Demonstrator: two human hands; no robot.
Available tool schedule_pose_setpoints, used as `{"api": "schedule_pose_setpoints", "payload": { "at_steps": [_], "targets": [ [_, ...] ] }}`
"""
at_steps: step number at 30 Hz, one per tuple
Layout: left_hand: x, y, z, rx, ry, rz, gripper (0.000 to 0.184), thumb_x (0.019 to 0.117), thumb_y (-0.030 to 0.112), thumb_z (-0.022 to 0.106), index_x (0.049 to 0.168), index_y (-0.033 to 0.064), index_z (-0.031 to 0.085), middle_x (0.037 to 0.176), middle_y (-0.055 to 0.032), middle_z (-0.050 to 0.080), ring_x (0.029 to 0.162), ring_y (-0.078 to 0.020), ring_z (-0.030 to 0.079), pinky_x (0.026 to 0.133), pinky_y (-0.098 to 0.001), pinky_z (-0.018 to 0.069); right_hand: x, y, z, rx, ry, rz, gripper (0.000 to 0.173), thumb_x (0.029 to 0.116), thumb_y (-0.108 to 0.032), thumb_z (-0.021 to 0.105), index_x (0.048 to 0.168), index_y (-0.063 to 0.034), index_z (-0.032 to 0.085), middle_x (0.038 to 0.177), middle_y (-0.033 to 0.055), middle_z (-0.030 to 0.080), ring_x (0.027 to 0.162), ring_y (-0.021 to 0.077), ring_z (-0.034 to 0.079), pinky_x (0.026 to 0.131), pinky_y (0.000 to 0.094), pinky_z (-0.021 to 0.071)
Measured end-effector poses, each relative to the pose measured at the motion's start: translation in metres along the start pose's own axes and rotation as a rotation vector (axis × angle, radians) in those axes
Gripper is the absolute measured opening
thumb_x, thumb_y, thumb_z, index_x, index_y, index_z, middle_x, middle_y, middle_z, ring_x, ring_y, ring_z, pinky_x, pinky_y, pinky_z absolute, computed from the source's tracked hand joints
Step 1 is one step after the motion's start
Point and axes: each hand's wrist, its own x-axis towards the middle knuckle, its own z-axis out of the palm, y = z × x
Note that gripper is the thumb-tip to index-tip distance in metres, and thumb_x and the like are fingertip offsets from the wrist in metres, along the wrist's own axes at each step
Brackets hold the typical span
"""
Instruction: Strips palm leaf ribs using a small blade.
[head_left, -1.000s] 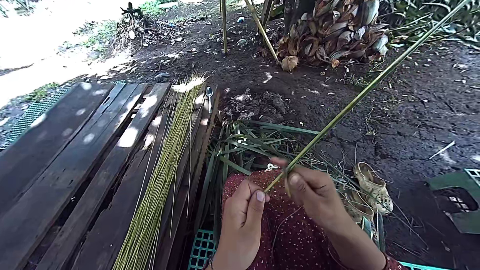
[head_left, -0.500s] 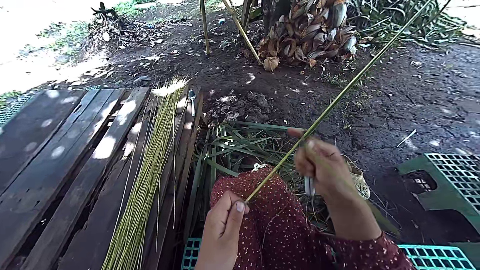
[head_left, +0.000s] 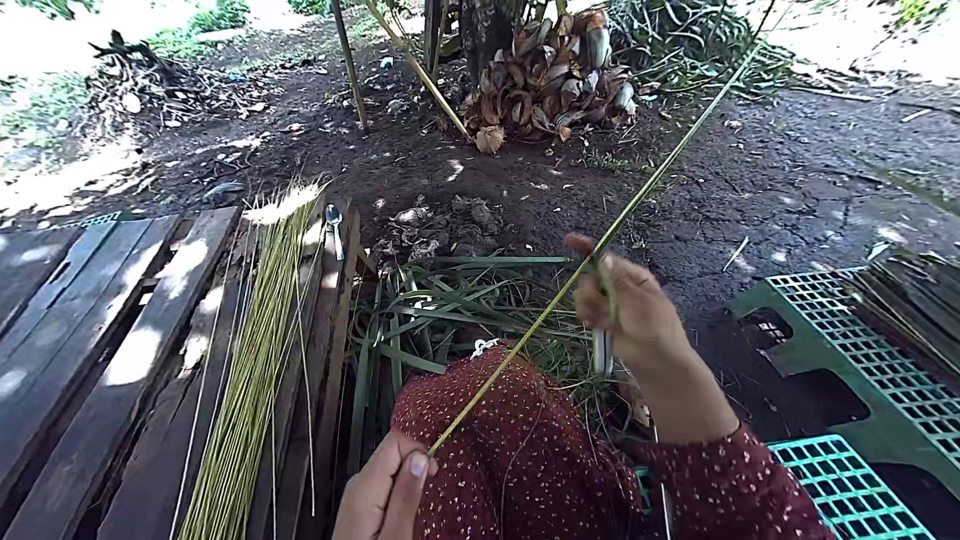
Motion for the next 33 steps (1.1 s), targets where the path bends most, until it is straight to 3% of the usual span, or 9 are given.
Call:
{"api": "schedule_pose_setpoints", "payload": {
  "at_steps": [4, 7, 9, 15, 20, 25, 28, 31, 33],
  "targets": [
    [-0.002, -0.006, -0.028, 0.219, -0.129, -0.025, 0.027, 0.1078, 0.013, 0.039, 0.097, -0.0014, 0.059, 0.069, 0.0088, 0.048, 0.058, 0.0073, 0.042, 0.056, -0.012, 0.0371, 0.018, -0.005, -0.03, 0.051, 0.14, -0.067, 0.041, 0.1121, -0.027, 0.029, 0.138, -0.0145, 0.059, 0.056, -0.0094, 0.048, 0.042, -0.0022, 0.042, 0.042, 0.0134, 0.0399],
    [0.01, 0.004, -0.027, 0.561, -0.125, -0.037, 0.031, 0.1067, 0.016, 0.041, 0.106, -0.0065, 0.062, 0.072, -0.0113, 0.059, 0.059, -0.0204, 0.057, 0.055, -0.0408, 0.0476, 0.006, 0.001, -0.013, 0.03, 0.13, -0.004, 0.042, 0.1116, -0.025, 0.028, 0.14, -0.0124, 0.056, 0.056, -0.0095, 0.047, 0.043, -0.0011, 0.042, 0.044, 0.0146, 0.0414],
    [0.02, 0.015, -0.013, 0.645, -0.062, 0.011, 0.032, 0.1063, 0.021, 0.043, 0.112, -0.0042, 0.063, 0.083, -0.0146, 0.065, 0.068, -0.0277, 0.064, 0.059, -0.0489, 0.0519, -0.01, 0.011, 0.004, 0.002, -0.005, 0.048, 0.041, 0.1094, -0.023, 0.034, 0.142, -0.0112, 0.054, 0.058, -0.0123, 0.049, 0.047, -0.0028, 0.045, 0.049, 0.0147, 0.0439],
    [0.049, 0.013, 0.039, 0.683, 0.229, 0.35, 0.028, 0.1025, 0.024, 0.051, 0.095, 0.0065, 0.072, 0.08, -0.0057, 0.07, 0.062, -0.0134, 0.063, 0.053, -0.0278, 0.0496, -0.047, 0.026, 0.038, 0.033, -0.457, 0.136, 0.042, 0.1074, -0.017, 0.04, 0.146, -0.0034, 0.049, 0.07, -0.0199, 0.049, 0.057, -0.0097, 0.044, 0.053, 0.0089, 0.0388],
    [0.041, 0.011, 0.034, 0.621, 0.175, 0.318, 0.029, 0.1029, 0.025, 0.051, 0.091, 0.0071, 0.071, 0.071, -0.0022, 0.066, 0.058, -0.0081, 0.059, 0.053, -0.0223, 0.0469, -0.033, 0.026, 0.012, -0.027, -0.179, 0.045, 0.037, 0.1052, -0.016, 0.042, 0.134, -0.0077, 0.062, 0.065, -0.017, 0.053, 0.054, -0.0073, 0.046, 0.053, 0.0117, 0.0416],
    [0.031, 0.013, 0.016, 0.588, 0.1, 0.264, 0.028, 0.1024, 0.021, 0.053, 0.09, 0.0041, 0.071, 0.071, -0.0038, 0.066, 0.06, -0.006, 0.058, 0.058, -0.0191, 0.0472, -0.007, 0.012, -0.017, 0.011, 0.113, 0.007, 0.043, 0.108, -0.016, 0.028, 0.14, -0.0122, 0.057, 0.055, -0.0108, 0.047, 0.046, -0.0003, 0.045, 0.049, 0.0161, 0.0433],
    [0.035, 0.013, 0.018, 0.568, 0.087, 0.232, 0.027, 0.1018, 0.02, 0.053, 0.089, 0.0036, 0.072, 0.07, -0.0028, 0.065, 0.06, -0.0042, 0.058, 0.058, -0.0183, 0.0469, -0.024, 0.016, -0.002, 0.059, -0.143, 0.079, 0.039, 0.1076, -0.024, 0.038, 0.143, -0.0163, 0.055, 0.06, -0.0154, 0.051, 0.05, -0.005, 0.047, 0.052, 0.014, 0.0432],
    [0.037, 0.014, 0.019, 0.532, 0.056, 0.221, 0.027, 0.1019, 0.017, 0.053, 0.09, 0.001, 0.072, 0.07, -0.0042, 0.065, 0.062, -0.0031, 0.057, 0.059, -0.0173, 0.0462, -0.04, 0.025, 0.019, 0.094, -0.459, 0.147, 0.042, 0.1072, -0.021, 0.042, 0.144, -0.0051, 0.053, 0.064, -0.0192, 0.047, 0.053, -0.0079, 0.04, 0.05, 0.0119, 0.0356],
    [0.032, 0.015, 0.011, 0.511, 0.016, 0.19, 0.027, 0.1021, 0.014, 0.053, 0.09, -0.0013, 0.072, 0.072, -0.0058, 0.066, 0.063, -0.0023, 0.058, 0.061, -0.0171, 0.0472, -0.036, 0.024, 0.013, 0.065, -0.389, 0.145, 0.039, 0.1064, -0.021, 0.043, 0.139, -0.0055, 0.058, 0.063, -0.0189, 0.048, 0.053, -0.0079, 0.041, 0.051, 0.012, 0.0359]
  ]
}}
